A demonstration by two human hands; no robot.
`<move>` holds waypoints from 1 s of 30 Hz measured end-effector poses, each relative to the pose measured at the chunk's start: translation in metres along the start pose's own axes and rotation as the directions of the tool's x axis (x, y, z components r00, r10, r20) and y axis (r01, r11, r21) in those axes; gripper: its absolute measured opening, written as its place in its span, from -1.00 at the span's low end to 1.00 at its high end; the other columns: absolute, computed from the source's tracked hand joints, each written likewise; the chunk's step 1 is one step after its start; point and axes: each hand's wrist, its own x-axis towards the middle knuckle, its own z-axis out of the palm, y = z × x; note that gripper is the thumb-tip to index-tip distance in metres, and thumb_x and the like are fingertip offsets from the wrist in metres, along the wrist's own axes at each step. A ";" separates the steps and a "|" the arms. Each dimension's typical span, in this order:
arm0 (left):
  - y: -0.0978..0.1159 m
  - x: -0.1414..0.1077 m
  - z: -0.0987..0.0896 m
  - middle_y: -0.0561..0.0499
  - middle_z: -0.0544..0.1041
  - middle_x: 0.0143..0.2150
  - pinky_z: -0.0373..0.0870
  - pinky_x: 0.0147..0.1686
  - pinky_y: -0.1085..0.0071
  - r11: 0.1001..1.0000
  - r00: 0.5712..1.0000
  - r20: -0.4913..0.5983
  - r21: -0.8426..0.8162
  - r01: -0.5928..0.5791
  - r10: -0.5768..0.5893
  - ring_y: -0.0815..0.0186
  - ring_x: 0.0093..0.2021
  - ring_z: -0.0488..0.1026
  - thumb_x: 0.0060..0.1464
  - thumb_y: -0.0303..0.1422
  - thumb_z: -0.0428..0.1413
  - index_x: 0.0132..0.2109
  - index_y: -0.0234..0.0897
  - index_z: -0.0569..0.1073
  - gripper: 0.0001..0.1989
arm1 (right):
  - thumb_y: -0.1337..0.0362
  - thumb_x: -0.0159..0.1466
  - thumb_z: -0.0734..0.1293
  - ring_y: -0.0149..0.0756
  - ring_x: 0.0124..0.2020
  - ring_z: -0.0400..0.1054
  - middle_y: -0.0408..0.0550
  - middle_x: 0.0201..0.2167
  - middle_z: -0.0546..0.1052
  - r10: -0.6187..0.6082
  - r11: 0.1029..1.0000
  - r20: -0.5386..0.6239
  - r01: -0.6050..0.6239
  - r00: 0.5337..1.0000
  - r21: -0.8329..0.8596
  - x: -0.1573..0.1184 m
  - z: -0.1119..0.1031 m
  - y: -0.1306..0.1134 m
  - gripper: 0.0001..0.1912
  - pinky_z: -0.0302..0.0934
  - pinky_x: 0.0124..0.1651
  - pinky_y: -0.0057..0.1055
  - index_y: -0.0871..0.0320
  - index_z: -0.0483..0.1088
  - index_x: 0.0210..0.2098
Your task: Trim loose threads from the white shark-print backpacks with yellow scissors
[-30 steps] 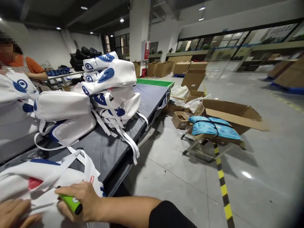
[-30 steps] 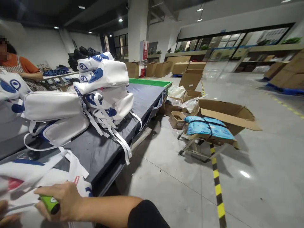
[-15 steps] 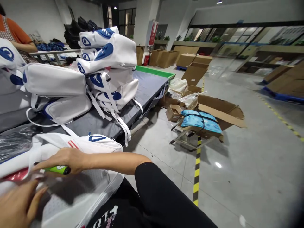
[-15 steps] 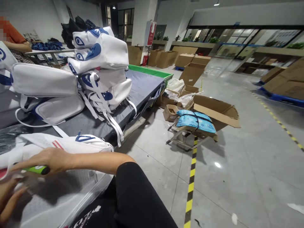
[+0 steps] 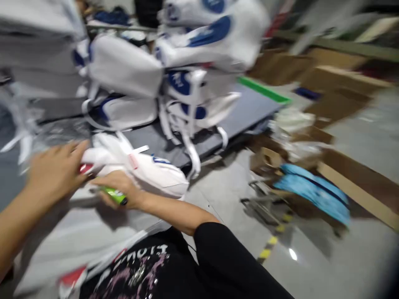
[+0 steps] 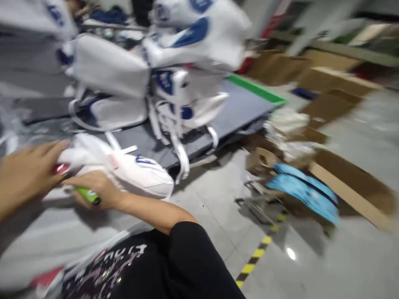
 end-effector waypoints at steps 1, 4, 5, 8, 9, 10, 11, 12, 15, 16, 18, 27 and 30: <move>0.003 0.007 0.006 -0.19 0.41 0.27 0.25 0.07 0.07 0.999 0.999 0.037 0.039 0.007 -0.009 -0.08 0.15 0.34 0.28 -0.10 -0.06 0.39 -0.28 0.15 -0.36 | 0.29 0.33 0.30 -0.30 -0.07 0.49 0.03 -0.12 0.62 -0.024 1.000 -0.048 0.024 0.999 0.001 -0.007 0.002 0.002 -0.69 0.32 0.11 -0.29 0.19 0.47 0.04; 0.002 0.026 0.027 -0.27 0.37 0.30 0.21 0.15 0.04 0.999 0.991 0.134 0.034 -0.005 0.001 -0.11 0.23 0.29 0.18 -0.13 0.10 0.40 -0.31 0.17 -0.28 | 0.36 0.33 0.25 -0.22 -0.10 0.47 0.10 -0.13 0.60 -0.057 0.998 -0.114 0.058 0.992 0.003 -0.016 -0.001 0.013 -0.68 0.34 0.01 -0.18 0.19 0.44 0.06; 0.001 0.028 0.032 -0.30 0.34 0.32 0.18 0.18 0.01 0.999 0.992 0.125 0.034 -0.004 0.000 -0.12 0.27 0.25 0.17 -0.14 0.12 0.42 -0.31 0.14 -0.25 | 0.37 0.33 0.25 -0.21 -0.10 0.47 0.10 -0.14 0.59 -0.058 0.998 -0.119 0.060 0.991 0.011 -0.017 -0.004 0.016 -0.67 0.35 -0.02 -0.18 0.17 0.43 0.07; 0.009 0.020 0.035 -0.33 0.13 0.46 0.02 0.31 -0.10 0.996 0.992 0.114 0.063 -0.060 0.053 -0.17 0.42 0.06 0.10 -0.17 0.22 0.48 -0.29 -0.02 -0.07 | 0.35 0.34 0.25 -0.20 -0.09 0.47 0.08 -0.13 0.58 -0.038 0.998 -0.089 0.042 0.995 0.042 -0.022 -0.016 0.014 -0.65 0.37 -0.03 -0.16 0.13 0.38 0.11; 0.014 0.016 0.034 -0.33 0.03 0.50 -0.06 0.35 -0.14 0.992 0.987 0.135 0.081 -0.095 0.083 -0.18 0.46 -0.03 0.05 -0.19 0.27 0.50 -0.28 -0.07 0.01 | 0.31 0.34 0.25 -0.19 -0.09 0.47 0.07 -0.14 0.58 -0.026 0.998 -0.071 0.029 0.997 0.053 -0.024 -0.019 0.012 -0.64 0.37 -0.02 -0.14 0.12 0.37 0.13; 0.019 0.013 0.034 -0.32 -0.06 0.53 -0.14 0.38 -0.17 0.987 0.981 0.160 0.098 -0.126 0.110 -0.18 0.49 -0.12 0.01 -0.21 0.30 0.51 -0.26 -0.12 0.07 | 0.26 0.35 0.24 -0.17 -0.09 0.48 0.07 -0.16 0.57 -0.010 0.998 -0.058 0.014 0.998 0.066 -0.026 -0.022 0.009 -0.63 0.38 -0.01 -0.11 0.12 0.36 0.13; 0.024 0.011 0.034 -0.30 -0.14 0.54 -0.20 0.39 -0.19 0.983 0.974 0.185 0.111 -0.149 0.127 -0.18 0.51 -0.18 -0.01 -0.24 0.32 0.51 -0.25 -0.16 0.12 | 0.20 0.36 0.23 -0.14 -0.10 0.48 0.07 -0.17 0.57 0.010 0.997 -0.049 -0.006 0.999 0.079 -0.028 -0.023 0.007 -0.62 0.38 -0.01 -0.09 0.12 0.36 0.14; 0.027 0.011 0.035 -0.29 -0.18 0.55 -0.24 0.40 -0.20 0.980 0.970 0.204 0.119 -0.159 0.132 -0.17 0.52 -0.21 -0.02 -0.26 0.33 0.52 -0.24 -0.19 0.14 | 0.13 0.38 0.21 -0.12 -0.10 0.49 0.07 -0.18 0.57 0.033 0.995 -0.048 -0.029 0.998 0.091 -0.029 -0.024 0.007 -0.60 0.38 -0.02 -0.06 0.13 0.36 0.14; 0.031 0.016 0.043 -0.25 -0.15 0.55 -0.20 0.41 -0.19 0.987 0.975 0.196 0.097 -0.127 0.106 -0.15 0.51 -0.16 0.03 -0.24 0.28 0.52 -0.20 -0.22 0.10 | 0.02 0.41 0.16 -0.10 -0.13 0.49 0.07 -0.19 0.58 0.087 0.988 -0.073 -0.077 0.994 0.132 -0.029 -0.022 0.009 -0.54 0.39 -0.07 -0.05 0.12 0.38 0.15; 0.031 0.019 0.046 -0.25 -0.12 0.55 -0.17 0.40 -0.18 0.990 0.978 0.184 0.080 -0.115 0.099 -0.15 0.50 -0.12 0.07 -0.23 0.26 0.52 -0.19 -0.21 0.06 | 0.04 0.42 0.16 -0.11 -0.15 0.49 0.06 -0.19 0.58 0.089 0.986 -0.084 -0.076 0.992 0.145 -0.028 -0.020 0.011 -0.55 0.40 -0.08 -0.07 0.11 0.38 0.16; 0.030 0.022 0.051 -0.25 -0.05 0.53 -0.12 0.39 -0.17 0.994 0.985 0.150 0.049 -0.096 0.088 -0.15 0.48 -0.05 0.13 -0.24 0.20 0.51 -0.19 -0.16 -0.03 | 0.10 0.42 0.18 -0.15 -0.16 0.49 0.03 -0.19 0.58 0.082 0.984 -0.087 -0.067 0.993 0.168 -0.028 -0.018 0.015 -0.58 0.41 -0.09 -0.11 0.08 0.37 0.18; 0.030 0.023 0.053 -0.17 0.05 0.49 -0.12 0.38 -0.21 0.996 0.991 0.115 -0.061 -0.068 0.075 -0.17 0.46 0.00 0.21 -0.29 0.08 0.50 -0.15 -0.08 -0.20 | 0.18 0.40 0.23 -0.08 0.00 0.45 0.14 -0.02 0.52 0.171 0.879 -0.149 -0.219 0.974 -0.424 -0.005 -0.044 0.036 -0.51 0.34 0.09 0.02 0.11 0.26 0.29; 0.030 0.025 0.051 -0.21 0.06 0.49 -0.12 0.42 -0.11 0.997 0.993 0.098 -0.049 -0.061 0.066 -0.11 0.46 0.00 0.23 -0.31 0.03 0.47 -0.31 0.02 -0.27 | 0.11 0.33 0.31 0.14 0.25 0.23 0.31 0.20 0.36 0.306 0.777 0.047 -0.220 0.951 -0.590 0.024 -0.044 0.041 -0.33 0.16 0.22 0.20 0.22 0.17 0.35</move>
